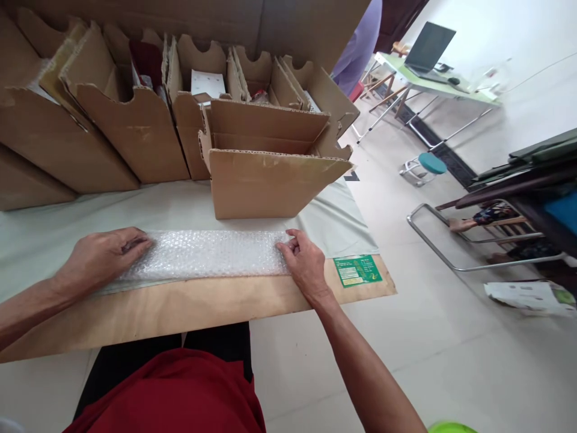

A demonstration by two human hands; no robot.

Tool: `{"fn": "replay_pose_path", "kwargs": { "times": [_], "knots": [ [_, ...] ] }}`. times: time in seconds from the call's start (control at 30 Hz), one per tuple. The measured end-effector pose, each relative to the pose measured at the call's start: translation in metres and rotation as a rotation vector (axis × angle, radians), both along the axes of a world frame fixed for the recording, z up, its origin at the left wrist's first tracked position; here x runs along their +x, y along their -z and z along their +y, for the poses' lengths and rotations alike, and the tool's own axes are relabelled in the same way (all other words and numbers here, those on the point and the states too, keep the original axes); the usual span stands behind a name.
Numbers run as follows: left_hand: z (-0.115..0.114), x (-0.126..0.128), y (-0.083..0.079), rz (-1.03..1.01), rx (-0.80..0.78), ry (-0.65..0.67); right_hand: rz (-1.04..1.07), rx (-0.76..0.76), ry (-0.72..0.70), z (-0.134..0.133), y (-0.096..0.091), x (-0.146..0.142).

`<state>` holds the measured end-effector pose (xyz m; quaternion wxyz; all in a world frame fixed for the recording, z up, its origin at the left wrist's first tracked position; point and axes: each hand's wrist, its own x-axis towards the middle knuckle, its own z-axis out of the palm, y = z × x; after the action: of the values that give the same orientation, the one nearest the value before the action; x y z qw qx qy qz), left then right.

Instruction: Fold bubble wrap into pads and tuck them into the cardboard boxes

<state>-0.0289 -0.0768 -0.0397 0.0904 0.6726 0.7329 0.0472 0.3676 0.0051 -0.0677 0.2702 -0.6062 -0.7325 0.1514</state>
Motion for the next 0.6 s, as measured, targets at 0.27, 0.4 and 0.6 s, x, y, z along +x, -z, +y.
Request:
{"fn": "replay_pose_path", "kwargs": {
  "times": [0.27,0.4,0.6],
  "knots": [
    [0.01,-0.012,-0.009,0.16,0.054,0.076,-0.298,-0.164,-0.192,0.031,-0.025,-0.002],
    [0.023,-0.024,-0.01,0.043,-0.101,0.089,-0.247,-0.213,-0.267,0.034,-0.042,-0.008],
    [0.028,-0.037,-0.045,0.145,0.061,0.164,0.204,-0.507,-0.365,-0.051,-0.063,-0.007]
  ]
}}
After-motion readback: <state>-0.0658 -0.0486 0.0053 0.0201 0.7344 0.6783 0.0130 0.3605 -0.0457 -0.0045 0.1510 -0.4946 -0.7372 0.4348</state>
